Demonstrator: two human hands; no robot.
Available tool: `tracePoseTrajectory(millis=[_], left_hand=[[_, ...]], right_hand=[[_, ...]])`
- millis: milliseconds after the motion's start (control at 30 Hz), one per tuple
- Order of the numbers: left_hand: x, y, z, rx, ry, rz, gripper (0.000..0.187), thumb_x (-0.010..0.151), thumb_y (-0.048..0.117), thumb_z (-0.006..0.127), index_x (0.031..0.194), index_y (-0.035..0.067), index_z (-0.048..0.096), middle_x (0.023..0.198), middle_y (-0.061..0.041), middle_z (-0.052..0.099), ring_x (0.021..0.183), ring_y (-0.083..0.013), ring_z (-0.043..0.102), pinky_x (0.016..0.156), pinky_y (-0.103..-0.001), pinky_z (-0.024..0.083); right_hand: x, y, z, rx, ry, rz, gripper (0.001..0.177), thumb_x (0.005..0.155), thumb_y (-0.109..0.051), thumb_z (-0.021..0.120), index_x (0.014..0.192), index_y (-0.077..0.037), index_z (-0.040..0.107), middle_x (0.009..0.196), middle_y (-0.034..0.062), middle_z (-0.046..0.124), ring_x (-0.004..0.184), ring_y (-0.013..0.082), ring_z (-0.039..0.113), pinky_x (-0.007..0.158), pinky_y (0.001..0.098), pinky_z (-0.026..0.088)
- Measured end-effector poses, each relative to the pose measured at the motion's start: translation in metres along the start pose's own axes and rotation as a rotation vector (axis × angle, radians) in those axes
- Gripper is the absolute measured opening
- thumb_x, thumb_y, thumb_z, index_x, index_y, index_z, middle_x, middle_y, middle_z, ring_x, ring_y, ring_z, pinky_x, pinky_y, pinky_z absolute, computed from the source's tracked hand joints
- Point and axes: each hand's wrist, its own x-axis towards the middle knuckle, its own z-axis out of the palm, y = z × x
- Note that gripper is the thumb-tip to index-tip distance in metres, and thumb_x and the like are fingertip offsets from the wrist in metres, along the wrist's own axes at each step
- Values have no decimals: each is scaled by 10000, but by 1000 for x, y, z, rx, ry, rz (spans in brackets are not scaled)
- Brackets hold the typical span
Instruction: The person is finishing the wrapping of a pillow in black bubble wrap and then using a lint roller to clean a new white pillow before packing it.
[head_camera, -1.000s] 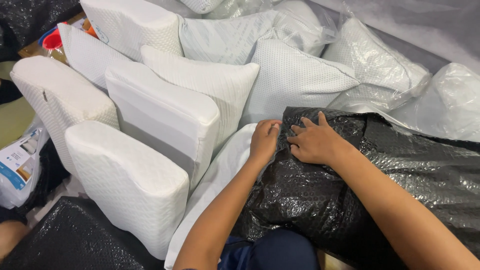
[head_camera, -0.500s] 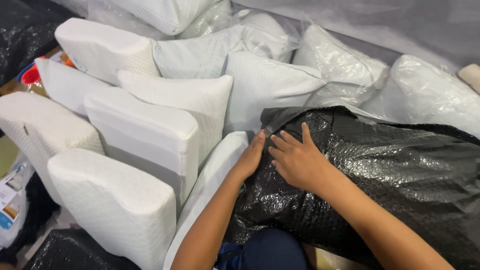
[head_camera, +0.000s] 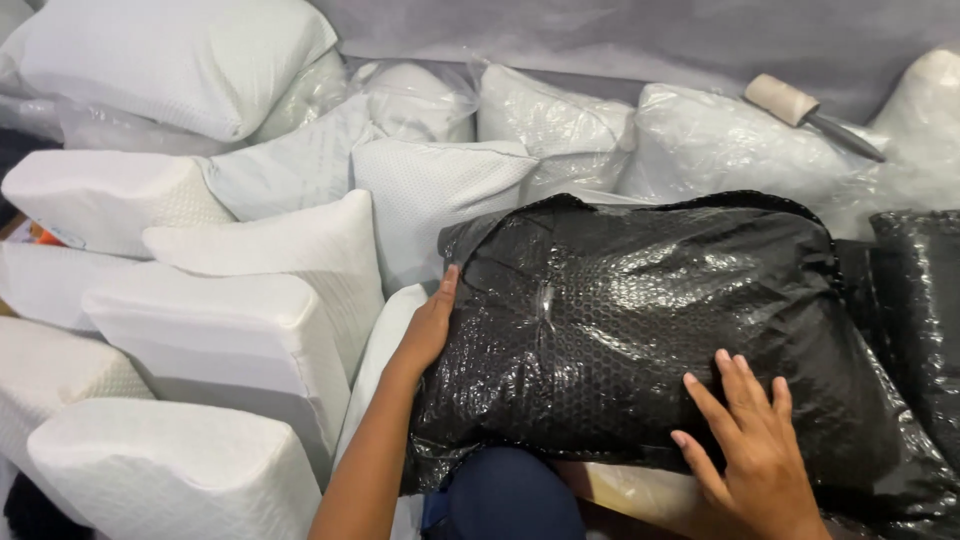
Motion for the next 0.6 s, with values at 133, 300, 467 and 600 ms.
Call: tracePoseTrajectory(millis=[133,300,467,600], left_hand=[[-3,4,-5,-12,-27,-85,734,945,621,113,1566,314,356,1645,-37,348,1523,-276,316,1240,-397,239],[-12,0,-5,-164,-9,4,746,980,568,146,1533,150,422,1651,-36,349,1539,-224,288,1251,-366,186],[-15,-11,-2,11,44,19,743,978,564,171,1579,145,290,1660,-88,293,1539,-274,255,1235,-393,199],[-77,3,5,281,256,272,693,958,478,497,1562,177,342,1678,-115,240,1539,-317,221,1180,-452,260]], right_hand=[[-34,27,-8,-17,128,82,676,742,-326,724,1369,-102,610,1654,262,401,1510,435,423,1200,704,304],[-82,77,-12,-593,243,248,951,762,-581,694,1488,31,643,1574,351,614,1367,469,672,1143,521,519],[-103,92,-7,-417,47,229,1279,551,-735,626,1569,17,438,1560,345,532,1294,409,621,1076,524,425],[-107,78,-5,-348,101,179,1325,508,-736,674,1563,22,409,1574,404,454,1294,456,588,1039,522,407]])
